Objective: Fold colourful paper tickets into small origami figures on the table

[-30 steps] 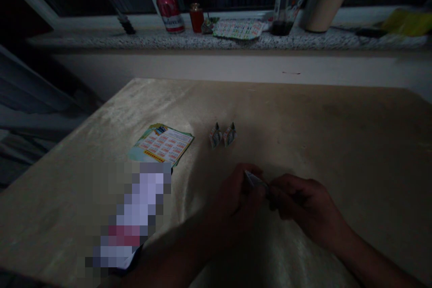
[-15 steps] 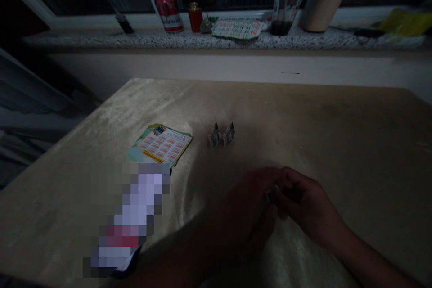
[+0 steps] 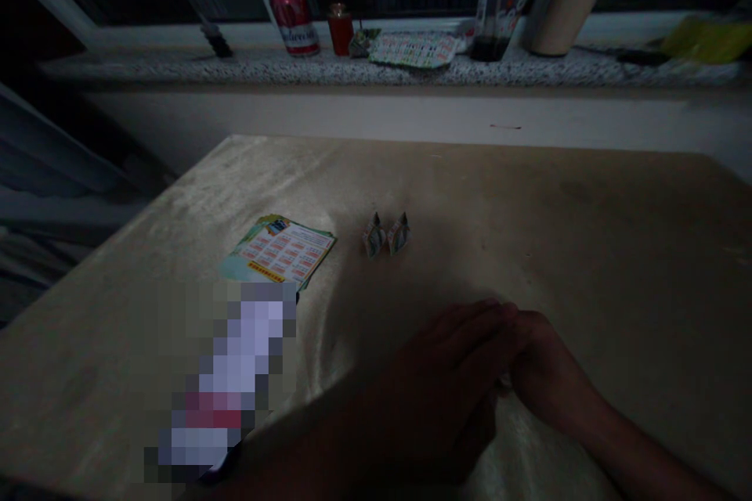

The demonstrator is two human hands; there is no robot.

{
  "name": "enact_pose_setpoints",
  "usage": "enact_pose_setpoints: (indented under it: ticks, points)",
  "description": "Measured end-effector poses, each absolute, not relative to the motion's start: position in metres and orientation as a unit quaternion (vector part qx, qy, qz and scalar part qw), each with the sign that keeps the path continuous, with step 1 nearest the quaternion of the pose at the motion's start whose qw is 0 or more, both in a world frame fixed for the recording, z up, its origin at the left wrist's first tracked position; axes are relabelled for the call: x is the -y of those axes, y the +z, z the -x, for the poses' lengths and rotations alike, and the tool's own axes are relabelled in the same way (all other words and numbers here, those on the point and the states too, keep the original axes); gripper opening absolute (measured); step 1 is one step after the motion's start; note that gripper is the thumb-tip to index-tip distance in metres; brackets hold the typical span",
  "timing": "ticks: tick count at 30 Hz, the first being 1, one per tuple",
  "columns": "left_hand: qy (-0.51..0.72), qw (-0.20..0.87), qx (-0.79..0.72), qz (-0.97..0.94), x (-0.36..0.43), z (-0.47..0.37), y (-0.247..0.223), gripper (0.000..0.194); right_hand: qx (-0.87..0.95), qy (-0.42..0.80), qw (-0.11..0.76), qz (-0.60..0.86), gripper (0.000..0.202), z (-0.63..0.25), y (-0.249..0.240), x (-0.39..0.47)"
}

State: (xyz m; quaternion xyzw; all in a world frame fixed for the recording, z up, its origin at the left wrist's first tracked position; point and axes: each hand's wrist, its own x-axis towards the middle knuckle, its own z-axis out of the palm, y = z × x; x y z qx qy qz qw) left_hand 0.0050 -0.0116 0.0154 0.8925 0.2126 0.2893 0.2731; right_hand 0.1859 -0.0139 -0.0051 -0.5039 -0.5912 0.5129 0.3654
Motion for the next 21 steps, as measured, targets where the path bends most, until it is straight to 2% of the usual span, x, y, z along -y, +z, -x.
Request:
enact_pose_setpoints:
  ticks: [14, 18, 21]
  points:
    - [0.255, 0.289, -0.203, -0.900, 0.0087, -0.0061, 0.0129, 0.071, 0.582, 0.526, 0.358, 0.507, 0.023, -0.1852, -0.0097, 0.0154]
    - [0.267, 0.321, -0.208, -0.885, 0.0096, -0.0048, 0.0132, 0.073, 0.573, 0.541, 0.343, 0.512, 0.024, -0.1856, -0.0079, 0.0158]
    - [0.297, 0.391, -0.250, -0.834, 0.0107, -0.0013, 0.0134, 0.068, 0.558, 0.573, 0.323, 0.506, 0.024, -0.1859, -0.0025, 0.0145]
